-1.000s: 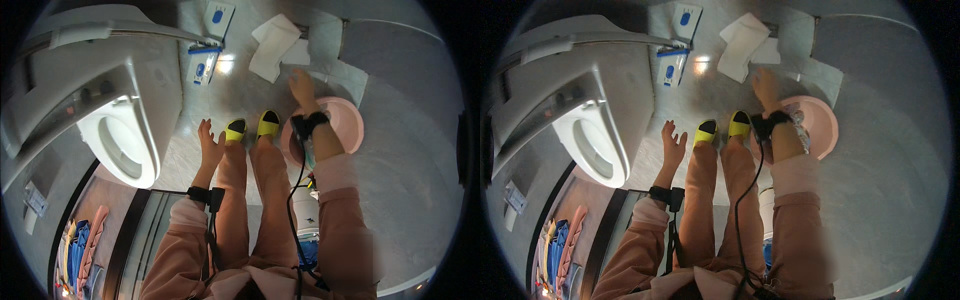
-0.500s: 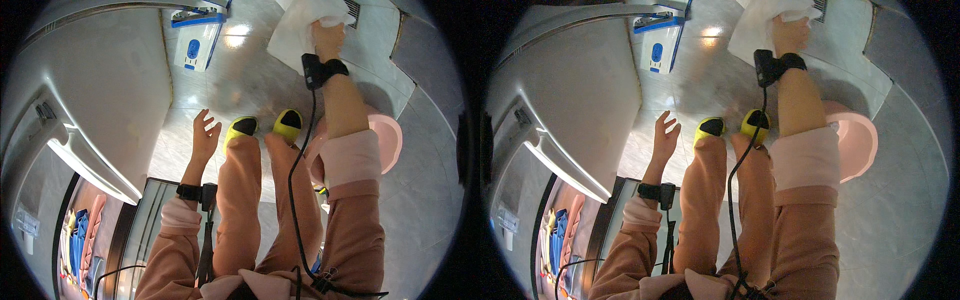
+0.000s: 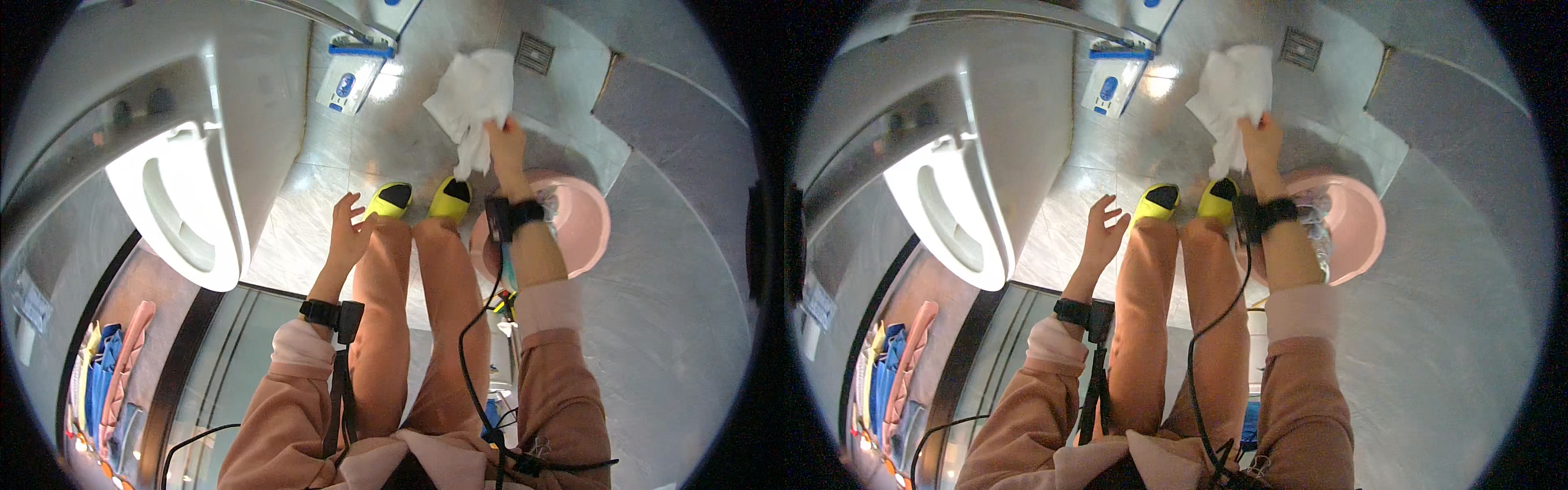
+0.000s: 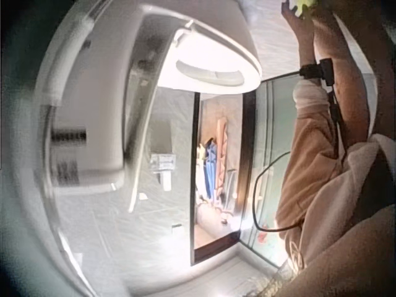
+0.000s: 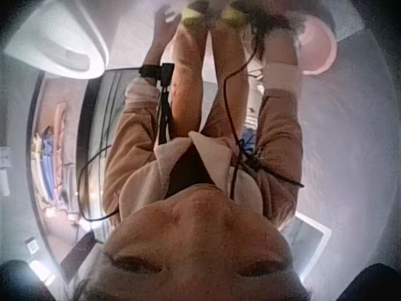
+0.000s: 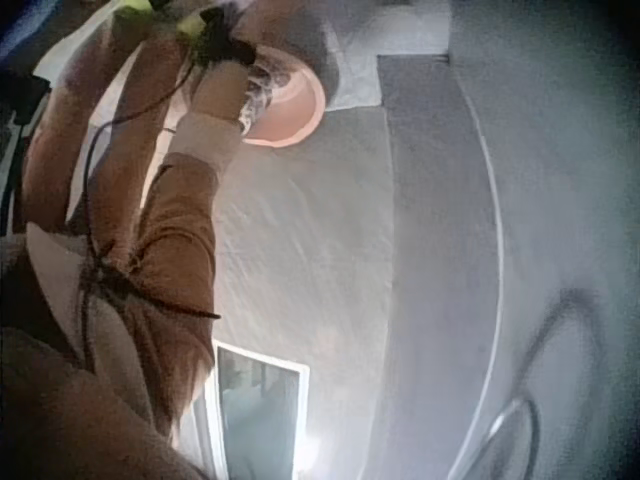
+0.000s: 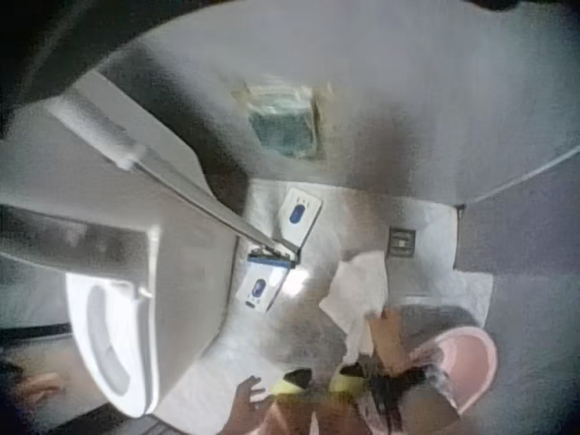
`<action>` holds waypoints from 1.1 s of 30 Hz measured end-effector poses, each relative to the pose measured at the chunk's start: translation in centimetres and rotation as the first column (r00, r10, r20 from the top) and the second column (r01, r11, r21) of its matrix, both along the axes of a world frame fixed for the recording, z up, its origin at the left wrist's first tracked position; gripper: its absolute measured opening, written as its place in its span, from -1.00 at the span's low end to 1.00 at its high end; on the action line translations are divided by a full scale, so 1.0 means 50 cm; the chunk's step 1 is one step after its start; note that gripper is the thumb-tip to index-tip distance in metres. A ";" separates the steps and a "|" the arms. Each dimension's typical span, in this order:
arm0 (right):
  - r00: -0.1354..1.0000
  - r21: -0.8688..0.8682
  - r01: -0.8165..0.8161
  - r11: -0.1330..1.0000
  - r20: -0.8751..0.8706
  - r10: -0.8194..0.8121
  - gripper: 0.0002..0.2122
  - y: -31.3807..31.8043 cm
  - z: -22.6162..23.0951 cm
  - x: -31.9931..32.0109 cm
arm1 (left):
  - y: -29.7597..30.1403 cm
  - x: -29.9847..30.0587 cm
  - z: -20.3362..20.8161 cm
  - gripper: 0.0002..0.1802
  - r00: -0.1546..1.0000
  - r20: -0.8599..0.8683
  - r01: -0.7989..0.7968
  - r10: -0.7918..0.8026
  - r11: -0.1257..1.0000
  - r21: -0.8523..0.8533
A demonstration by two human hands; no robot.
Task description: The person mops the floor in a living area and bathroom, then disposes of used tissues, refills a bucket with water, and scrubs a pair of shoes with a brush while sitting on the bathroom floor.
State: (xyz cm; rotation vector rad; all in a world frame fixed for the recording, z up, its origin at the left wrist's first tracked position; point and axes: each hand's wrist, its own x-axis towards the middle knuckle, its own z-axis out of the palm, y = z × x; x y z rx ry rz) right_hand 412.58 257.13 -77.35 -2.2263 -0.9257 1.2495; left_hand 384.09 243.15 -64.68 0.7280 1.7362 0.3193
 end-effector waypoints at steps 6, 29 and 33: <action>0.981 -0.033 0.028 0.999 -0.189 -0.034 -0.72 -0.064 0.339 -0.009 | -0.003 -0.002 0.190 -0.42 1.000 -0.021 -0.008 0.010 0.995 0.104; 0.677 0.254 -0.559 0.789 -0.410 0.612 -0.62 0.014 1.187 -0.599 | -0.321 -0.455 0.756 -0.59 0.720 -0.173 -0.569 0.672 0.715 0.406; 0.687 0.314 -0.555 0.771 -0.350 0.637 -0.60 0.029 1.249 -0.819 | -0.402 -0.555 0.767 -0.58 0.682 -0.138 -0.623 0.718 0.670 0.403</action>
